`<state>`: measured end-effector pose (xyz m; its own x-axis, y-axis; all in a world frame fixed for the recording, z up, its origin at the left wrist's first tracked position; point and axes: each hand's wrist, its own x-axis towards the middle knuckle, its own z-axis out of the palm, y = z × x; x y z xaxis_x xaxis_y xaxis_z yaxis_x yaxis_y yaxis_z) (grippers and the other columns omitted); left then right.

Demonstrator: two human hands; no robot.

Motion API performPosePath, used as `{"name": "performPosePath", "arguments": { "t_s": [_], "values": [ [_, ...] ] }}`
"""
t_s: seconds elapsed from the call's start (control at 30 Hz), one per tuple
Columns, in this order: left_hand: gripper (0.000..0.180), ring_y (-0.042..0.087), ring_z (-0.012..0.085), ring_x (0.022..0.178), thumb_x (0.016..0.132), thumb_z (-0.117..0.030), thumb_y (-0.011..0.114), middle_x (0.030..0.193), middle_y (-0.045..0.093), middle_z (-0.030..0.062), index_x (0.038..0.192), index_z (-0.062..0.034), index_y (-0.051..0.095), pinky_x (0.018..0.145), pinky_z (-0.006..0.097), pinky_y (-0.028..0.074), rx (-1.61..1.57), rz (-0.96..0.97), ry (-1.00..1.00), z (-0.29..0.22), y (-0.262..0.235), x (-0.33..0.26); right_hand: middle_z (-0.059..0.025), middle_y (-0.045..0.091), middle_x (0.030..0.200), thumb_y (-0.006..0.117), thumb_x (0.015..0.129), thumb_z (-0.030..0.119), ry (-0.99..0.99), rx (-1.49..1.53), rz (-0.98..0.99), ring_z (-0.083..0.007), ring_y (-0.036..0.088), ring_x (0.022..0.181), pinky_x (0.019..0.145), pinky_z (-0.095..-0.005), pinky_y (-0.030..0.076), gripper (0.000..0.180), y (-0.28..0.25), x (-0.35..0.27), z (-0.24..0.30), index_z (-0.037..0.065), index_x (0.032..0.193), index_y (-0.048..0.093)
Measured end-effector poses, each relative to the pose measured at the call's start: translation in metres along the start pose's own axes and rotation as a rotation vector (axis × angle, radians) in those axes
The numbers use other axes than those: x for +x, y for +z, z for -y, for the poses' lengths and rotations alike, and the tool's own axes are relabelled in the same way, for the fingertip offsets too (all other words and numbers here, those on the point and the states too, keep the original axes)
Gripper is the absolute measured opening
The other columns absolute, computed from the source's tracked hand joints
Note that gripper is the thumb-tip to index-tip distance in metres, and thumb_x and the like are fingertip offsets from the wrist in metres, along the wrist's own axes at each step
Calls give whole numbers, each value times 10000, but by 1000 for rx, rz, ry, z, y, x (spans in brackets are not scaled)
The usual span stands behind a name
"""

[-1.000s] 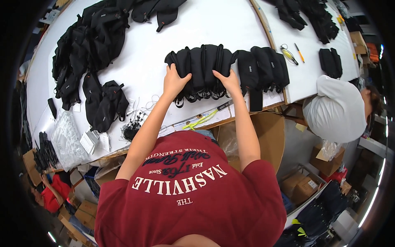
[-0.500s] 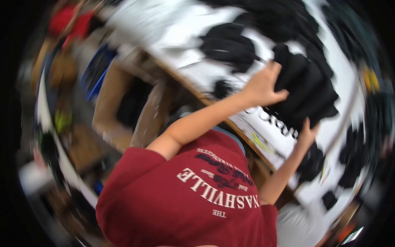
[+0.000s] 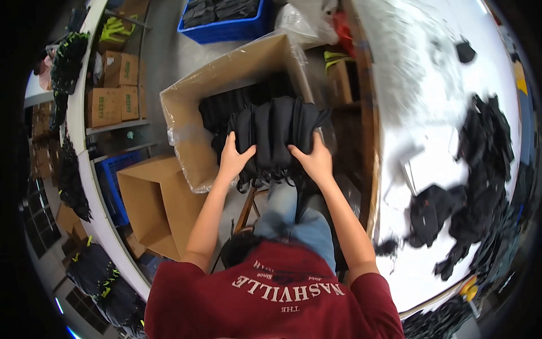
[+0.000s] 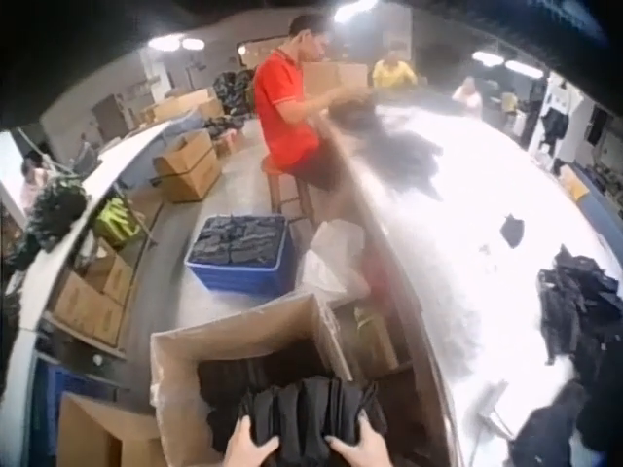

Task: Inspecting small black pouches for defects and then stacking and placing them into a large shipping box.

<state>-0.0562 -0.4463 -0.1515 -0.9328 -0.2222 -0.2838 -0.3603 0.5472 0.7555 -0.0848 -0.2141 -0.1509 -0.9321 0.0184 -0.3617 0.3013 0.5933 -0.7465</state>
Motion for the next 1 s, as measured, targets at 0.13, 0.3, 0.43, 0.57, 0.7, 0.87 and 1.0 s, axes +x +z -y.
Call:
{"name": "performPosePath", "arguments": {
  "t_s": [0.13, 0.3, 0.43, 0.57, 0.7, 0.87, 1.0],
  "values": [
    [894, 449, 394, 1228, 725, -366, 728, 1321, 413, 319, 1315, 165, 316, 1008, 378, 386, 97, -41, -167, 126, 49, 103, -307, 562, 1178, 707, 693, 429, 129, 61, 180, -377, 551, 1131, 942, -377, 435, 874, 109, 126, -46, -82, 1329, 393],
    [861, 448, 404, 1227, 720, -374, 732, 1317, 417, 327, 1295, 143, 354, 1010, 391, 383, -115, -76, -149, 226, 108, 221, -313, 559, 1176, 694, 695, 495, 18, -45, 233, -393, 540, 1138, 954, -389, 433, 904, 197, 266, -95, -89, 1319, 400],
    [850, 468, 423, 1193, 688, -386, 746, 1306, 431, 320, 1287, 97, 384, 975, 406, 416, 33, -181, -117, 275, 156, 302, -306, 544, 1205, 689, 703, 508, -27, -219, 155, -401, 536, 1139, 954, -409, 440, 921, 250, 349, -135, -74, 1341, 369],
    [790, 525, 467, 1103, 676, -380, 753, 1331, 381, 361, 1216, 88, 415, 910, 436, 474, 249, -172, -106, 290, 190, 340, -292, 535, 1220, 697, 729, 434, 41, -265, 85, -408, 510, 1164, 969, -442, 429, 878, 281, 384, -166, -71, 1347, 333],
    [806, 519, 456, 1124, 702, -436, 744, 1348, 356, 355, 1227, 66, 396, 914, 456, 475, 328, -167, -144, 314, 199, 346, -293, 517, 1252, 636, 772, 475, 18, -379, 67, -398, 507, 1178, 979, -409, 423, 875, 297, 398, -213, -56, 1382, 302],
    [955, 264, 427, 1348, 763, -436, 707, 1437, 176, 373, 1407, 58, 203, 1073, 401, 312, 138, -114, -220, 310, 199, 345, -288, 485, 1285, 687, 756, 404, -42, -302, -44, -404, 492, 1185, 1004, -403, 402, 877, 296, 393, -212, -59, 1382, 284],
    [740, 403, 394, 1232, 821, -336, 696, 1359, 311, 241, 1353, -11, 296, 1014, 416, 370, -109, -412, 83, 325, 186, 314, -284, 382, 1371, 693, 754, 298, -98, -96, -102, -392, 384, 1273, 1065, -425, 326, 832, 286, 367, -188, -72, 1373, 279]
  ]
}}
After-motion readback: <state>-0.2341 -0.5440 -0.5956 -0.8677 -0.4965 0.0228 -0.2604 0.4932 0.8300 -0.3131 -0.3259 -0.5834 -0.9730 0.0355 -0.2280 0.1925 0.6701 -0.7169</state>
